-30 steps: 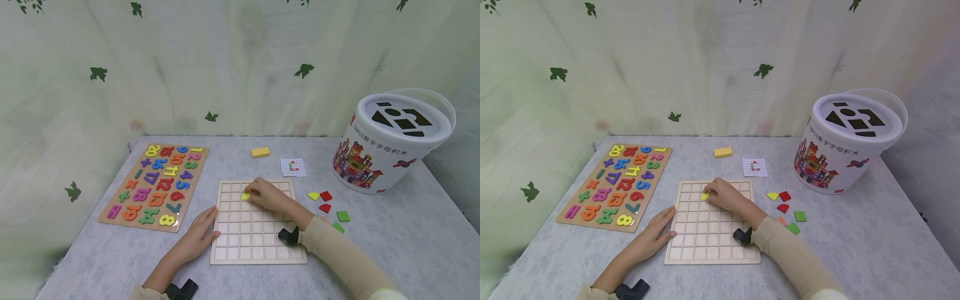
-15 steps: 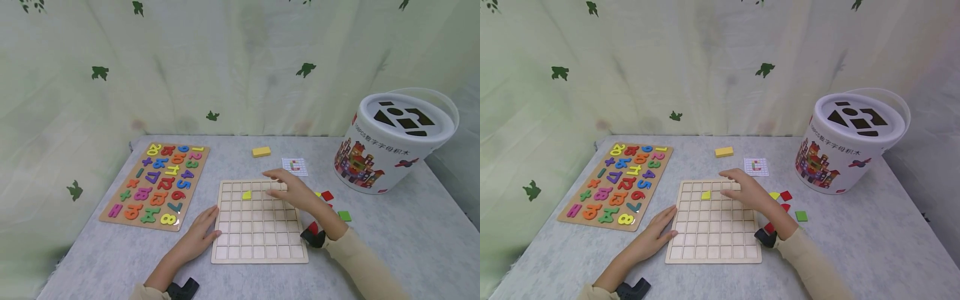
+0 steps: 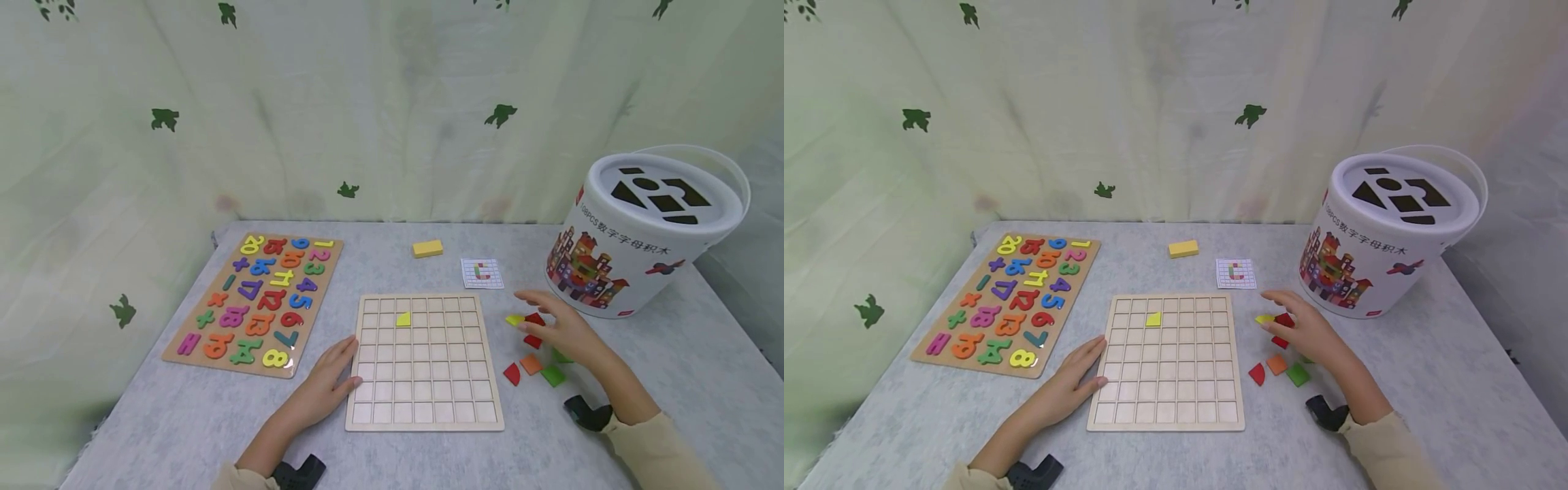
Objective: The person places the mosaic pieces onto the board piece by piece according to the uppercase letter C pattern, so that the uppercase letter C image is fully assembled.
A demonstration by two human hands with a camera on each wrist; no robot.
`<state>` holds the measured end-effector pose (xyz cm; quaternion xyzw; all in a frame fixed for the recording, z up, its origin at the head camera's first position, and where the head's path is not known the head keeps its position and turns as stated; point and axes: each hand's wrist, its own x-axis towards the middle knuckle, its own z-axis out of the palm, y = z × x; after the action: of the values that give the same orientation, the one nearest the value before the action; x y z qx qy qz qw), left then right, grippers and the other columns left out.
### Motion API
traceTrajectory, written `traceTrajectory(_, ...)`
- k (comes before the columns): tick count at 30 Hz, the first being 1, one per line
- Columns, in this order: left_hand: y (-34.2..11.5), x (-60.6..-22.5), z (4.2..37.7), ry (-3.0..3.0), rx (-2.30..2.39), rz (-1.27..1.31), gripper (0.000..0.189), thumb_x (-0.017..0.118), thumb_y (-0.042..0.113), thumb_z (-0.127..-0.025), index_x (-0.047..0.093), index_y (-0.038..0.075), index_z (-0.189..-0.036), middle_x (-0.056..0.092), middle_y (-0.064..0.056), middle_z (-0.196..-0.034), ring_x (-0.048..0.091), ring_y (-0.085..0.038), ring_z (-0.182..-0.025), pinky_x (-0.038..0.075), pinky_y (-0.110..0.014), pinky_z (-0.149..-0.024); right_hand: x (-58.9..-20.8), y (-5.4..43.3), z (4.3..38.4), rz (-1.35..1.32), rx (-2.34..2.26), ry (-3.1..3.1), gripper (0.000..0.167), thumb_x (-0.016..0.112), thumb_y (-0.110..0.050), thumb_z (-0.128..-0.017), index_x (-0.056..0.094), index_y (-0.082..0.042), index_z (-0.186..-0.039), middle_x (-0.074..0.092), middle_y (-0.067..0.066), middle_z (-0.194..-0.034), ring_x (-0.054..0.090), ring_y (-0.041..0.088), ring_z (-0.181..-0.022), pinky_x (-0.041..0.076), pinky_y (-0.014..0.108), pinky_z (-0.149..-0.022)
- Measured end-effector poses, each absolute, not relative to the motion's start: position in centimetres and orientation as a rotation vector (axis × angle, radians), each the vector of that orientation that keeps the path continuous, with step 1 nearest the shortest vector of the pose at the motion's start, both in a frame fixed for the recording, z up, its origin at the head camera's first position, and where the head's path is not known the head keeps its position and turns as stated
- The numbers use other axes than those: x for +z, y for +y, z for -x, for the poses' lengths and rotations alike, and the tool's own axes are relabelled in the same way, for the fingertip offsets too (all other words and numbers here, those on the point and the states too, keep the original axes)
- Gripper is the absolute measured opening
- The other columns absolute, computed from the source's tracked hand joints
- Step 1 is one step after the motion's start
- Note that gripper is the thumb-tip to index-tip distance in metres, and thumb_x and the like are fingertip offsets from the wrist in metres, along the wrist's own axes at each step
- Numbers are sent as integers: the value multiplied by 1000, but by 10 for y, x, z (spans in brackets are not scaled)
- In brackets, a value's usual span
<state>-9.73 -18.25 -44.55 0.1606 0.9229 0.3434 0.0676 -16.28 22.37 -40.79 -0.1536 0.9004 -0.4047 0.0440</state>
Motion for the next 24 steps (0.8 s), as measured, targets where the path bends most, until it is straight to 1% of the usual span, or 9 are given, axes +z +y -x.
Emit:
traceTrajectory(4, -183, -446, 97, 2779, 1038, -487, 65, 59, 20, -88, 26, 3, -141, 21, -10, -146, 16, -28, -133, 22, -48, -102, -423, 242, 164, 415, -1200, 2710, 50, 61, -15, -86, 43, -1, -130, 43, 19, -129, 40, 37, -116, 33, 54, -93)
traceTrajectory(9, -183, -446, 98, 2782, 1032, -491, 65, 59, 20, -88, 26, 3, -141, 21, -10, -146, 16, -28, -133, 22, -47, -102, -435, 254, 166, 476, -1176, 2718, 40, 57, -4, -87, 49, 0, -125, 47, 20, -126, 40, 36, -116, 31, 54, -94)
traceTrajectory(13, -183, -446, 98, 2785, 1030, -501, 65, 59, 21, -88, 26, 3, -141, 21, -10, -146, 16, -28, -133, 22, -47, -102, -438, 258, 168, 475, -1146, 2745, 37, 56, 0, -86, 51, -1, -123, 49, 19, -123, 42, 35, -114, 33, 54, -93)
traceTrajectory(18, -183, -446, 97, 2780, 1035, -499, 65, 59, 21, -88, 26, 3, -141, 21, -10, -146, 16, -27, -133, 22, -47, -102, -439, 259, 168, 417, -1094, 2785, 35, 59, -5, -86, 54, -1, -121, 51, 17, -118, 45, 33, -110, 37, 51, -91)
traceTrajectory(24, -183, -447, 97, 2784, 1026, -496, 65, 59, 21, -88, 26, 3, -141, 21, -10, -146, 16, -27, -133, 22, -47, -102, -439, 259, 169, 411, -1033, 2854, 30, 61, -9, -85, 57, 1, -113, 54, 14, -107, 50, 28, -95, 43, 47, -84)
